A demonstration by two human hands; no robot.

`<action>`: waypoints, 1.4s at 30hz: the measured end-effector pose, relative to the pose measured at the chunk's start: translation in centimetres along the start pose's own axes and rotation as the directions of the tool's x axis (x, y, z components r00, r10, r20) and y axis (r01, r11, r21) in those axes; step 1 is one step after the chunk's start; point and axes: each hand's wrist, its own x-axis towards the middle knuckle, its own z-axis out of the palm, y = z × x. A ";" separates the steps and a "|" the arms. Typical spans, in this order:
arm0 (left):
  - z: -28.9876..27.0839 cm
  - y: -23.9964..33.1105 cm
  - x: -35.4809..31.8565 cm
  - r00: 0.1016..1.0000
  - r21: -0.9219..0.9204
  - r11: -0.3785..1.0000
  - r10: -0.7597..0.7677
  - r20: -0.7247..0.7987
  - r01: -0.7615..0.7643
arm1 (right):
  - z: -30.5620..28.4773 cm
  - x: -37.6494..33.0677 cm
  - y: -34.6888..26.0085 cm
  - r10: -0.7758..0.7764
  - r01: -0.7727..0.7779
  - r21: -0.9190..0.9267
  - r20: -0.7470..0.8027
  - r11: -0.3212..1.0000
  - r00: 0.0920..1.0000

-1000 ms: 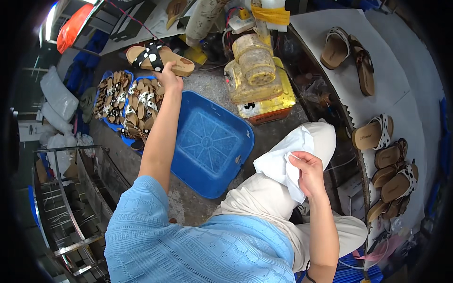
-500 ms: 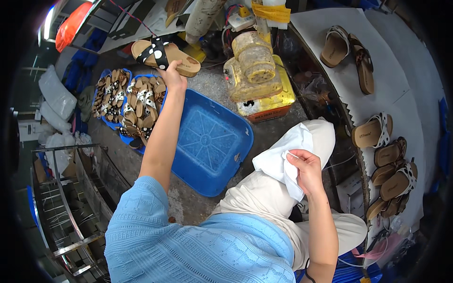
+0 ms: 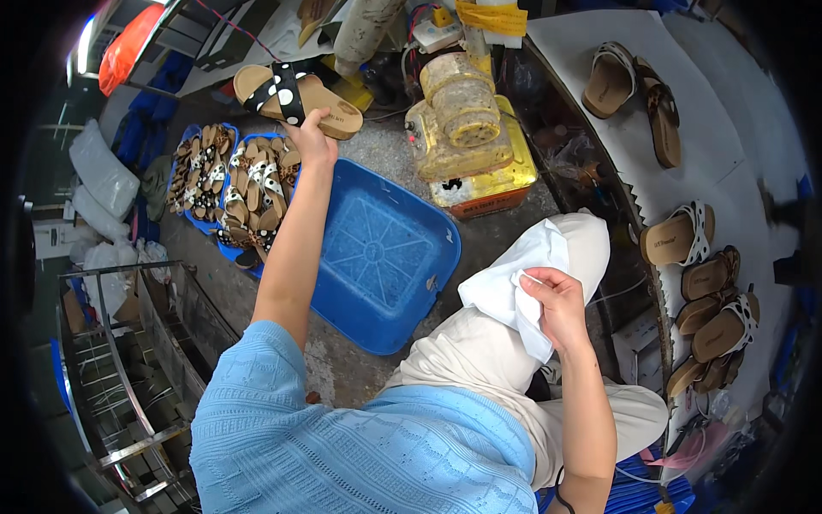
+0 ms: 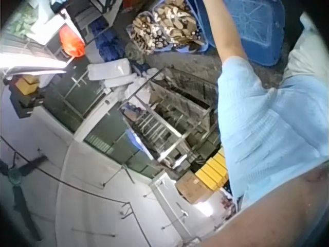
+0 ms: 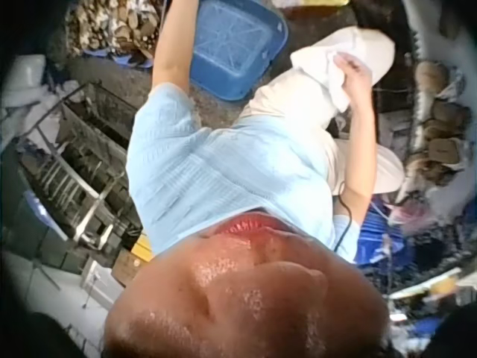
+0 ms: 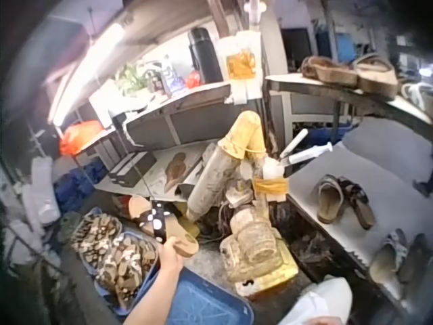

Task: Inspecting and cleaning sandals for quality control.

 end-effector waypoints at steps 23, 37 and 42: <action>-1.1 0.9 0.8 0.999 0.035 0.999 0.037 -0.001 -0.037 | 0.0 0.0 -0.1 0.016 -0.016 -0.016 -0.003 1.000 1.000; -1.0 0.9 0.9 0.998 0.070 0.996 0.056 0.015 -0.057 | -0.1 0.1 -0.1 0.011 -0.011 -0.008 0.004 1.000 1.000; -1.1 1.1 1.0 0.999 0.052 0.998 0.038 0.012 -0.039 | 0.1 0.0 -0.2 0.017 -0.017 -0.016 0.006 1.000 1.000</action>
